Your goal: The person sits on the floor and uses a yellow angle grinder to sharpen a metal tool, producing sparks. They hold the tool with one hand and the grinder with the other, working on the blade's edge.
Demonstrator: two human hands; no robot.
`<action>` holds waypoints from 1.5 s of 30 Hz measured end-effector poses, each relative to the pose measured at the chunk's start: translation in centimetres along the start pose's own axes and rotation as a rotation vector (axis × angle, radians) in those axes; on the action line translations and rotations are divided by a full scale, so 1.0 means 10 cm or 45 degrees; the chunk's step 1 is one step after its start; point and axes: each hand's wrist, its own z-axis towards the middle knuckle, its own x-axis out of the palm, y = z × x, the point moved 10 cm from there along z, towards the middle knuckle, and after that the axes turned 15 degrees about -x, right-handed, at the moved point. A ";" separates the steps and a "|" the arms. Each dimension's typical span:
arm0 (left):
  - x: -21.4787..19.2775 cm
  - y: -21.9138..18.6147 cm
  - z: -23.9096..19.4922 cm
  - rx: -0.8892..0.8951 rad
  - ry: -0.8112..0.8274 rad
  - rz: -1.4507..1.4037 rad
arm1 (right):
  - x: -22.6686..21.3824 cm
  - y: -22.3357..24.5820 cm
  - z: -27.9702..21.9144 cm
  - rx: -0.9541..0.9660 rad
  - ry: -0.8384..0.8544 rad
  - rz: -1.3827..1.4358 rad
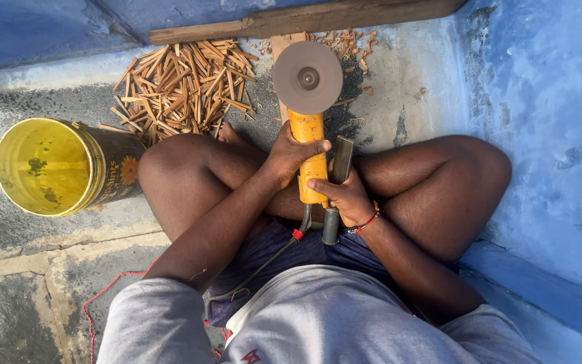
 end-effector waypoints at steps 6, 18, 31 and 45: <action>0.03 -0.05 -0.08 0.105 0.012 0.233 | -0.13 -0.01 -0.05 -0.131 -0.053 -0.014; 0.31 -1.17 -1.50 1.398 -0.728 1.185 | -0.32 -0.14 -0.05 -0.204 -0.159 -0.119; 0.45 -1.35 -1.87 1.680 -0.551 0.970 | -0.41 -0.26 -0.04 -0.185 -0.234 -0.044; 0.44 -1.35 -1.81 1.660 -0.441 0.971 | -0.40 -0.22 -0.04 -0.238 -0.207 -0.079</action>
